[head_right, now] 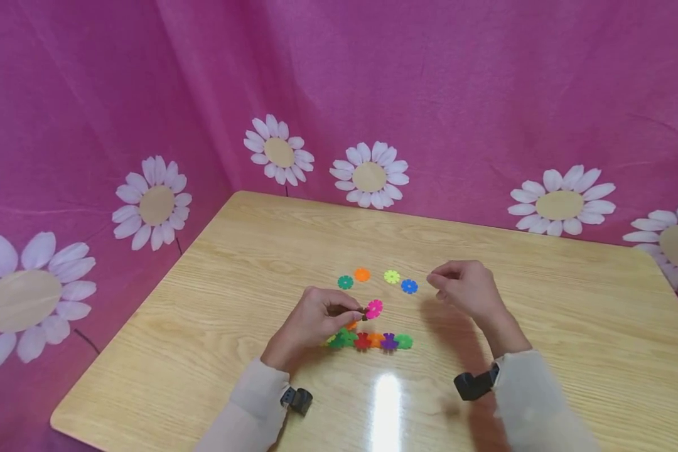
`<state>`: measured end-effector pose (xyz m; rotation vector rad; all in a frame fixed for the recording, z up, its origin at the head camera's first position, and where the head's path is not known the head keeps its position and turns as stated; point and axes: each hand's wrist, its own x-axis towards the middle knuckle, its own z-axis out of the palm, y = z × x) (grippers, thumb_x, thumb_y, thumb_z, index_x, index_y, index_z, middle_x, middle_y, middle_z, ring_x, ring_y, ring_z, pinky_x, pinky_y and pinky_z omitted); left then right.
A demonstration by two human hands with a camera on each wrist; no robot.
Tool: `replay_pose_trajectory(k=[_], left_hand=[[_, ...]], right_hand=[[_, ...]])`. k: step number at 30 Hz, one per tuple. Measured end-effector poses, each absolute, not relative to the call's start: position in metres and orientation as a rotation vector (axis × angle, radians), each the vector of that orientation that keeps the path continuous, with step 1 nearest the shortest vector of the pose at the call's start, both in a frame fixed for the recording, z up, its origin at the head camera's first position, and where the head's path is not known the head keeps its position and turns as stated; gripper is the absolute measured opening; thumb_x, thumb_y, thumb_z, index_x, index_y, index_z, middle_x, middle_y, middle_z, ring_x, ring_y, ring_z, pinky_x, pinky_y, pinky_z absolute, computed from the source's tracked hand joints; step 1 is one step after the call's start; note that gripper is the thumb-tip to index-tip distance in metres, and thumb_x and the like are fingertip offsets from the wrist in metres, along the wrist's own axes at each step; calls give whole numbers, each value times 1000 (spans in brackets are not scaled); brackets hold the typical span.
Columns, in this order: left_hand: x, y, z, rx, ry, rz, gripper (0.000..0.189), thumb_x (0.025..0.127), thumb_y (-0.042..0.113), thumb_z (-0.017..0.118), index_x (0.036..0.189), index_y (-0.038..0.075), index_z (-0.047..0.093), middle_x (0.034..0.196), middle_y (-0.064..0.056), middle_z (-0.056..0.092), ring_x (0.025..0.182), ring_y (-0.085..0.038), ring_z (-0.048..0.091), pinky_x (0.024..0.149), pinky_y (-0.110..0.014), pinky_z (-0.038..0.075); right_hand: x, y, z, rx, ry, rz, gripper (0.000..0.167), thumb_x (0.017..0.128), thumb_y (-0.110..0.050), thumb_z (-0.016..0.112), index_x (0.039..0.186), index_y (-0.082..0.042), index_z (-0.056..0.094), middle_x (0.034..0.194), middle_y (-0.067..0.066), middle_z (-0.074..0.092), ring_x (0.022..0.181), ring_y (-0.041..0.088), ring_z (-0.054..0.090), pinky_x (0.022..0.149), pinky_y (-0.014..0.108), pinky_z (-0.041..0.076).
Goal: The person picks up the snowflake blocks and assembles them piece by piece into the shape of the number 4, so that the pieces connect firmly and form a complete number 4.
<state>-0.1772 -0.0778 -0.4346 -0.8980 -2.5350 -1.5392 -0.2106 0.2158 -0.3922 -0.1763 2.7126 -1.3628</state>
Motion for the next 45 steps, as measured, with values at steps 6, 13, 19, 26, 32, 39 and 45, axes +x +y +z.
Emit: replay_pose_trajectory(k=[6, 13, 19, 26, 32, 39, 45], left_hand=[[-176, -77, -433, -855, -2573, -1570, 7, 89, 8, 76, 96, 6, 79, 87, 4, 73, 74, -3, 63, 71, -21, 54], [-176, -78, -435, -878, -2565, -1556, 8, 89, 9, 77, 96, 6, 79, 91, -2, 74, 76, -1, 64, 71, -21, 53], [-176, -78, -435, -883, -2564, -1535, 8, 90, 9, 76, 96, 6, 79, 90, 2, 74, 77, 0, 63, 71, -20, 53], [-176, -78, -436, -901, -2570, -1520, 8, 90, 9, 76, 97, 6, 79, 90, 3, 74, 79, 0, 63, 72, -19, 53], [-176, -77, -435, -915, -2575, -1526, 7, 90, 8, 75, 96, 7, 79, 90, 5, 73, 79, -1, 63, 72, -20, 53], [-175, -77, -434, -931, -2560, -1502, 7, 90, 8, 76, 96, 7, 78, 90, 5, 73, 79, 0, 62, 72, -18, 53], [-176, -77, -434, -928, -2559, -1470, 7, 90, 9, 76, 96, 7, 78, 88, 8, 72, 78, 1, 62, 71, -18, 52]], right_hand=[[-218, 236, -406, -79, 2852, -1200, 36, 99, -25, 64, 113, 7, 68, 92, 14, 71, 78, 22, 64, 66, 32, 50], [-224, 246, -416, -34, 2889, -1079, 35, 98, -22, 65, 114, 9, 66, 94, 17, 69, 79, 25, 62, 63, 31, 51], [-228, 252, -424, -13, 2861, -948, 38, 96, -19, 65, 119, 11, 62, 101, 21, 66, 86, 30, 57, 70, 34, 52], [-232, 254, -432, -5, 2851, -821, 42, 95, -24, 67, 115, 12, 61, 84, 11, 66, 81, 28, 56, 67, 35, 49], [-233, 254, -435, 57, 2826, -789, 46, 93, -28, 71, 114, 11, 62, 89, 14, 63, 85, 31, 53, 72, 38, 48], [-234, 251, -436, 29, 2819, -786, 45, 90, -25, 75, 114, 11, 64, 96, 18, 64, 90, 35, 53, 78, 45, 50], [-236, 246, -437, 51, 2801, -815, 40, 91, -17, 74, 115, 11, 60, 99, 20, 60, 91, 36, 52, 81, 46, 50]])
